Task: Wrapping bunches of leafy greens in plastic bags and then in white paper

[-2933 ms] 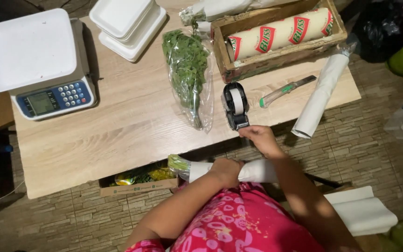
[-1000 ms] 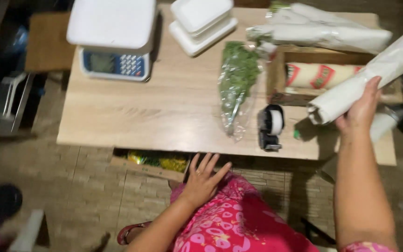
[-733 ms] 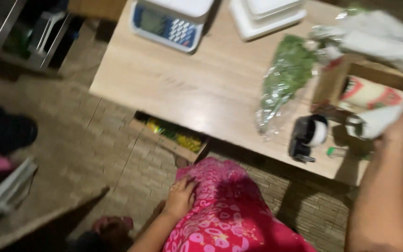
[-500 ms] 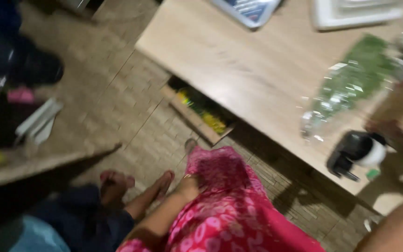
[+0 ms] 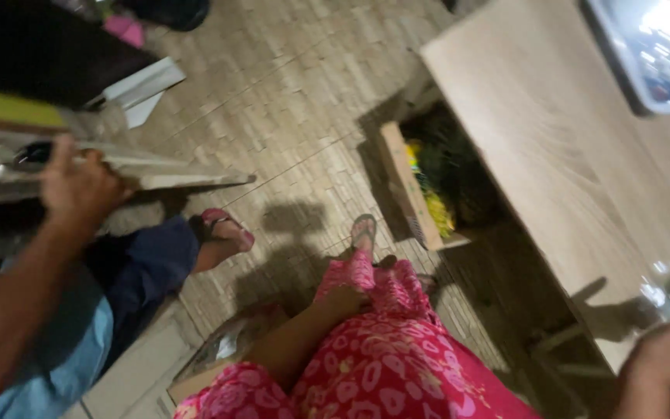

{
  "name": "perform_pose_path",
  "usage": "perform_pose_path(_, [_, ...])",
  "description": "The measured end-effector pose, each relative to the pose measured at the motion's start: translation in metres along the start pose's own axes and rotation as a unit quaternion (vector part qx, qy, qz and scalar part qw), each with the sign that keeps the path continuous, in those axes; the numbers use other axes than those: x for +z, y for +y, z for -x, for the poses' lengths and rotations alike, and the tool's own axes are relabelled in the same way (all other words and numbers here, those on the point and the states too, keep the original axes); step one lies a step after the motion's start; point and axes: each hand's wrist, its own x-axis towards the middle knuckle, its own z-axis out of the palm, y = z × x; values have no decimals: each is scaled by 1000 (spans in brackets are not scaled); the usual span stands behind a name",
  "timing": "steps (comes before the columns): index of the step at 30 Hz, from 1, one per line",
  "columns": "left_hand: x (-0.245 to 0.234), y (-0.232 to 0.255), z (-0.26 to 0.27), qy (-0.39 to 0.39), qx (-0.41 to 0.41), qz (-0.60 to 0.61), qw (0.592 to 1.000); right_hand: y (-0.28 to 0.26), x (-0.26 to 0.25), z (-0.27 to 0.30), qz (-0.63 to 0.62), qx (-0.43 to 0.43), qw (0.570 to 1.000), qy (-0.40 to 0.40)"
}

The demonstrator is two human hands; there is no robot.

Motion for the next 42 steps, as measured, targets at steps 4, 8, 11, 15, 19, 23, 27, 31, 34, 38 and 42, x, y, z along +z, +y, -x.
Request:
perform_pose_path(4, [-19, -15, 36, 14, -114, 113, 987, -293, -60, 20, -11, -34, 999, -18])
perform_pose_path(8, [-60, -20, 69, 73, -141, 72, 985, -432, -77, 27, -55, -168, 980, -97])
perform_pose_path(11, [-96, -26, 98, -43, -314, 203, 926, -471, -58, 34, -60, -164, 974, -147])
perform_pose_path(15, [-101, -45, 121, -33, -388, 253, 886, -496, -22, 42, -51, -169, 967, -184])
perform_pose_path(19, [-185, -24, 159, -61, -438, 253, 860, -510, 16, 67, -35, -304, 944, -120])
perform_pose_path(23, [-154, -79, 146, 80, -411, 290, 861, -538, 51, 97, -8, -349, 905, -244])
perform_pose_path(27, [-232, -100, 173, 110, -490, 476, 722, -585, 84, 126, -38, -421, 855, -301])
perform_pose_path(31, [-265, -168, 168, 94, -467, 330, 815, -644, 124, 130, -64, -484, 819, -303])
perform_pose_path(34, [-301, -209, 151, 101, -498, 293, 810, -679, 183, 122, -16, -500, 783, -369])
perform_pose_path(38, [-405, -239, 160, 74, -502, 404, 761, -746, 256, 123, 125, -501, 725, -455])
perform_pose_path(42, [-518, -233, 189, 166, -474, 504, 702, -891, 262, 132, 273, -611, 482, -565])
